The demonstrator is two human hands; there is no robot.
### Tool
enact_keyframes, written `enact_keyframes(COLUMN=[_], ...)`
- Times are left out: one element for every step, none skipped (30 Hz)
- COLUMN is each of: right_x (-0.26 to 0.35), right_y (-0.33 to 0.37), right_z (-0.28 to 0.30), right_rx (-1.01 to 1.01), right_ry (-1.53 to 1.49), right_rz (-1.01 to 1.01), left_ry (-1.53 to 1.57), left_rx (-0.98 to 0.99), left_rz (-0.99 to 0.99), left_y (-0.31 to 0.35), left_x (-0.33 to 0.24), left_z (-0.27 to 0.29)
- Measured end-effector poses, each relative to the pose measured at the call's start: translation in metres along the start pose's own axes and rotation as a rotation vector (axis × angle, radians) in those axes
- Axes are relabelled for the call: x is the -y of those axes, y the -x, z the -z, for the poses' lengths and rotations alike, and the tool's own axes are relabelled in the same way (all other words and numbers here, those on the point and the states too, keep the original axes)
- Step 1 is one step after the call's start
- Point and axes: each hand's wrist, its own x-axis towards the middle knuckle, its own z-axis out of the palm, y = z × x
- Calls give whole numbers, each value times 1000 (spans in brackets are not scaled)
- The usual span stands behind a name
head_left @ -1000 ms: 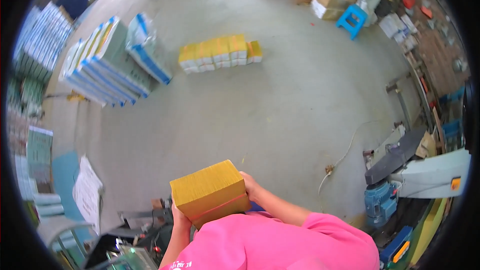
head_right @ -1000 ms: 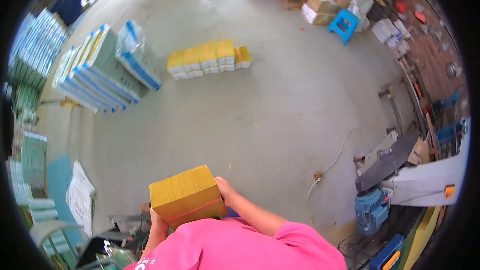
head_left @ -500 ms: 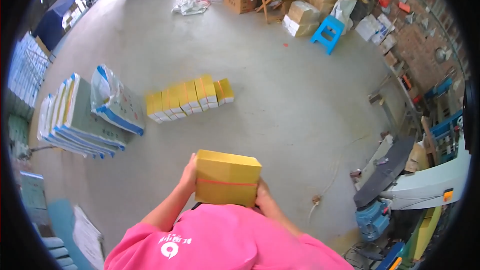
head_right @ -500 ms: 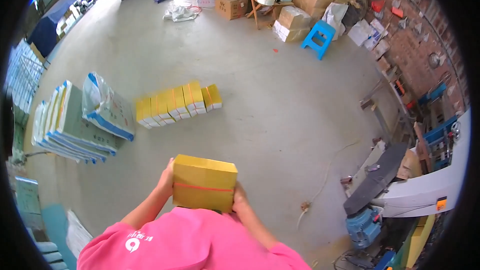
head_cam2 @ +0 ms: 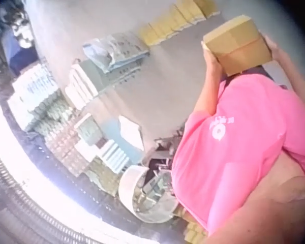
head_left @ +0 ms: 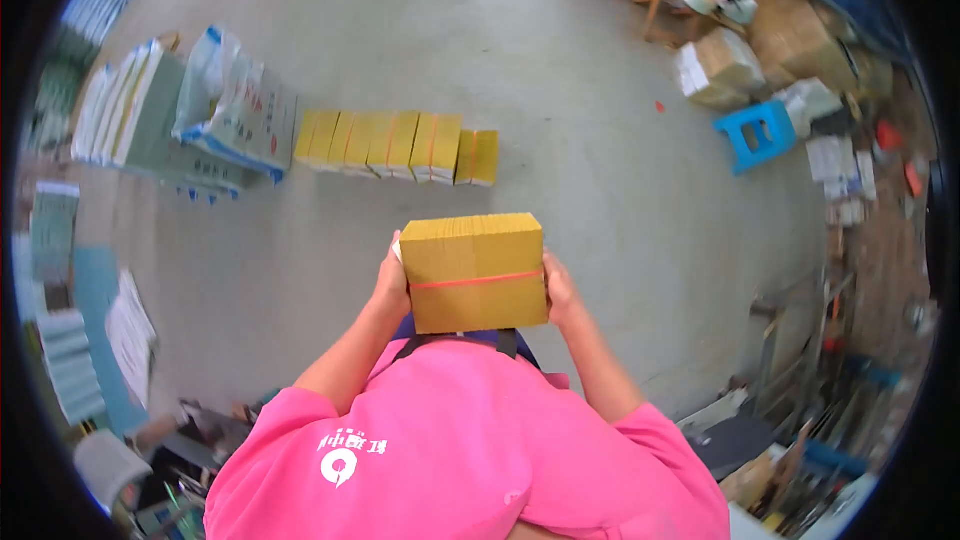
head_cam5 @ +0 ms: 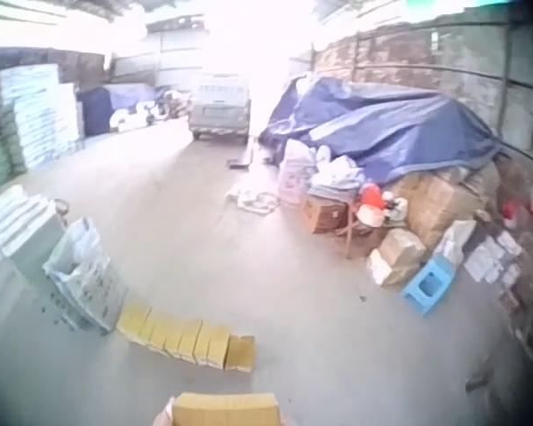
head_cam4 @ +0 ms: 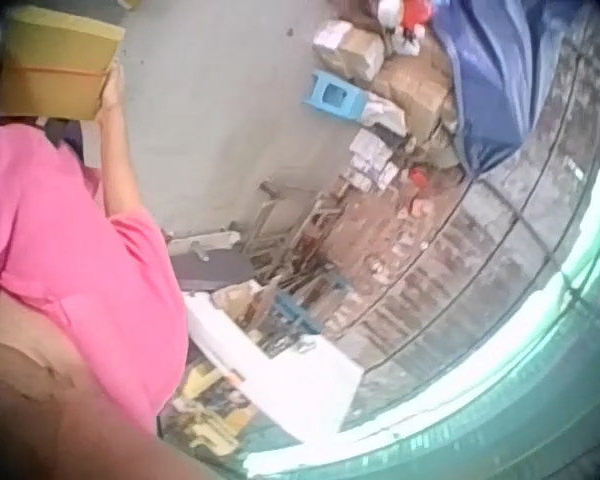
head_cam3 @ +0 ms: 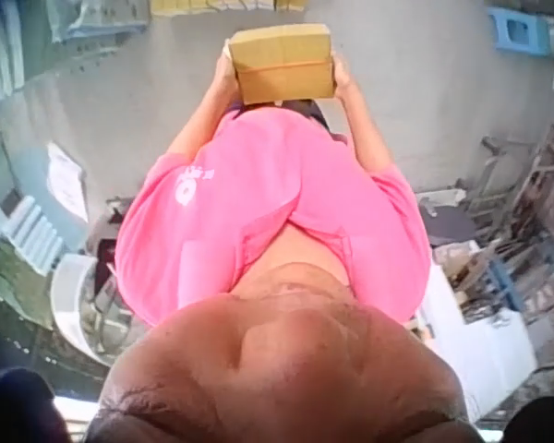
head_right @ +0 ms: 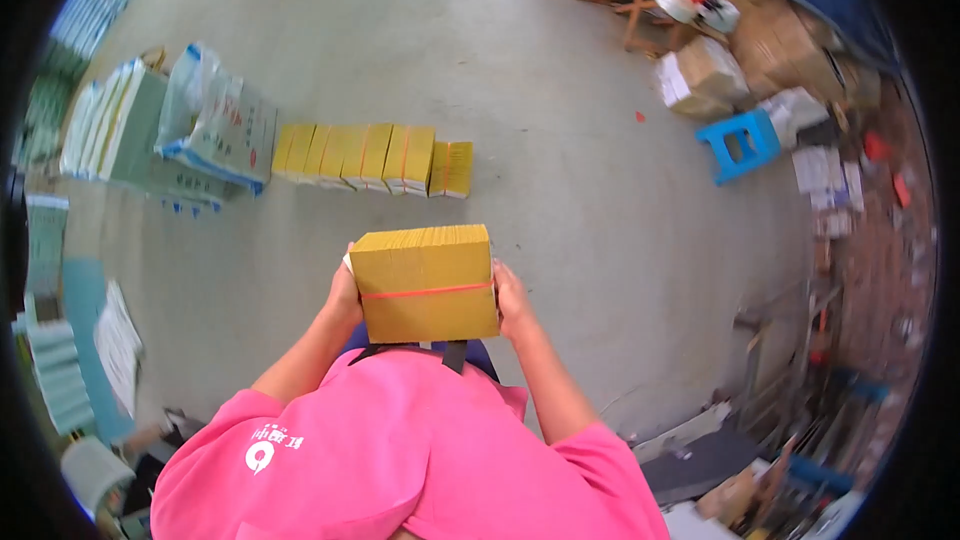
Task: The recorder uses a strapping machine to secure stacks of yellow paper, then weighs the stacks and applies labels.
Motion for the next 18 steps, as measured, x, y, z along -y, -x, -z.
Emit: enact_keyframes(right_x=[25,46,64,77,83,83,80,84,93,104,113,118,119,121,117,112,105,100], right_y=[-19,-42,-68,-94,-118,-145,-173,-194,-213,-227,-252,-284,-308,-333,-356,-393,-418,-446], right_z=[-7,-12,-13,-15,-16,-18,0,3,10,0,-8,-8,-1,11,25,44,52,59], right_rx=[2,4,18,43,66,77,52,47,51,33,11,15,51,95,88,89,94,98], right_ry=[86,166,191,220,246,260,263,269,288,331,372,377,404,436,445,545,642,655], right_rz=[10,29,-1,-33,-68,-97,-126,-167,-203,-254,-287,-309,-353,-395,-423,-397,-386,-410], left_ry=[41,115,186,210,249,286,354,381,403,418,429,448,465,480,539,600,617,693], left_rx=[-36,-63,-89,-116,-160,-203,-131,-163,-206,-258,-278,-326,-375,-396,-384,-357,-378,-384], left_rz=[-5,-8,-11,-16,-47,-76,-45,-40,-3,32,35,14,11,27,36,29,35,49], left_y=[-14,-32,-51,-73,-94,-114,-126,-139,-157,-171,-193,-216,-233,-253,-272,-307,-333,-359], left_x=[-2,-5,-7,-8,-6,-4,-1,-3,-7,-9,-8,-1,13,27,41,53,68,85], left_z=[-5,-11,-17,-15,-11,-5,-13,-19,-25,-24,-21,-20,-15,-13,-10,-7,1,9])
